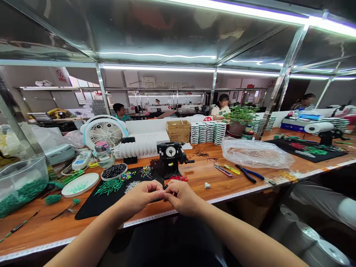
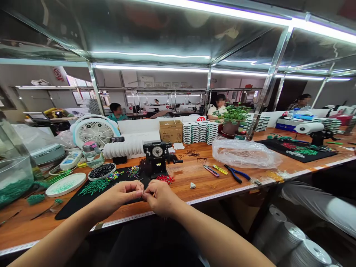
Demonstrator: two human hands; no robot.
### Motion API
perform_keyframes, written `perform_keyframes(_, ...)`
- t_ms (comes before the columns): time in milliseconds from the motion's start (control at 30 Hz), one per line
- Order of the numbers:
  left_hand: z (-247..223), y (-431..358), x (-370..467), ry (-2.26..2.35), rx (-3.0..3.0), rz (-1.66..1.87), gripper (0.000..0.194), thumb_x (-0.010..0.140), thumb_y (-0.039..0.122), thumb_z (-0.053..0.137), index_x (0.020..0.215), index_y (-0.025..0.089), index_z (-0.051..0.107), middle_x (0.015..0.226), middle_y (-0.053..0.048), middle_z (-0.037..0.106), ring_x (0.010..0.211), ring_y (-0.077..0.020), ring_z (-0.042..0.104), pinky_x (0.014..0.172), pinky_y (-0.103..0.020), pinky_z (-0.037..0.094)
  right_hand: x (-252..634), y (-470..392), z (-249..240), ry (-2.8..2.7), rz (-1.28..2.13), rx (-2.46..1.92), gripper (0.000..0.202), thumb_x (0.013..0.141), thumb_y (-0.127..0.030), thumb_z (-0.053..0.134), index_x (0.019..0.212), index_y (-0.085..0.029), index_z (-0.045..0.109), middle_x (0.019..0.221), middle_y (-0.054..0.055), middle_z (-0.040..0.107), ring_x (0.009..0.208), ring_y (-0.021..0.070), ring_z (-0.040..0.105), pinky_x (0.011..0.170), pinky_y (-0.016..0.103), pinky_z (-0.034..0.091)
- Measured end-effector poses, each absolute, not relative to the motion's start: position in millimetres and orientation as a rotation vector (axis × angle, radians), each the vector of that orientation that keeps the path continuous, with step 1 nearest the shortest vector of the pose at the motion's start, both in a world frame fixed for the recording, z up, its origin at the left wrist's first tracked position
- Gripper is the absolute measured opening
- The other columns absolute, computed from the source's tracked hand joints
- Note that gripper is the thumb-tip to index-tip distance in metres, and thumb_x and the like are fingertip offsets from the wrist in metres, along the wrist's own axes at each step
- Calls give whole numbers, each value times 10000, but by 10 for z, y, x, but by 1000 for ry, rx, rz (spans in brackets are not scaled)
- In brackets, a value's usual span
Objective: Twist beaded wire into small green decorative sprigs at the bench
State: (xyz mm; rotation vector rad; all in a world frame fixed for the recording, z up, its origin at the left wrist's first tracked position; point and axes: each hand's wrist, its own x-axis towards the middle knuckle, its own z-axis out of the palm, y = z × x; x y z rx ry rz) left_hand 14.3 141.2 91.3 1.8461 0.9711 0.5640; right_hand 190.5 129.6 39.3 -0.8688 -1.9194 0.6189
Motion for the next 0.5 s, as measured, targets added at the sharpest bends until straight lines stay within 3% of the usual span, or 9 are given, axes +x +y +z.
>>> perform_keyframes(167,947,1271,171,1152,2262,588,157,736,331,618,666,193,596,829,-32,605,837,-226,539,793,-350,417,1863,1330,408,-1923,550,-898,149,722,-50,623,610,-142,655,644,-2,569,635,115,529,592,210,390)
perform_keyframes(233,854,1280,157,1308,2466,706,115,666,282,674,743,204,642,955,-63,639,966,-278,551,872,-400,420,1851,1340,410,-1892,541,-920,123,729,-62,635,645,-139,680,669,7,603,654,118,552,609,204,407)
perform_keyframes(267,794,1301,149,1387,2500,813,214,655,264,677,861,212,660,1035,-74,640,1022,-293,549,896,-413,424,1849,1345,411,-1871,557,-928,110,731,-71,643,659,-139,691,678,11,615,665,121,562,620,201,416)
perform_keyframes(333,674,1359,129,1394,2521,920,280,720,310,632,990,239,659,1056,-57,664,994,-263,598,870,-365,475,1857,1356,413,-1836,619,-934,99,725,-79,659,665,-143,706,666,7,619,671,124,570,632,198,425)
perform_keyframes(500,464,1431,67,1155,2645,966,170,774,388,582,872,352,716,888,48,729,800,-190,678,716,-207,537,1913,1432,357,-1792,875,-986,70,737,-160,668,714,-155,733,609,-16,603,589,114,538,563,192,419)
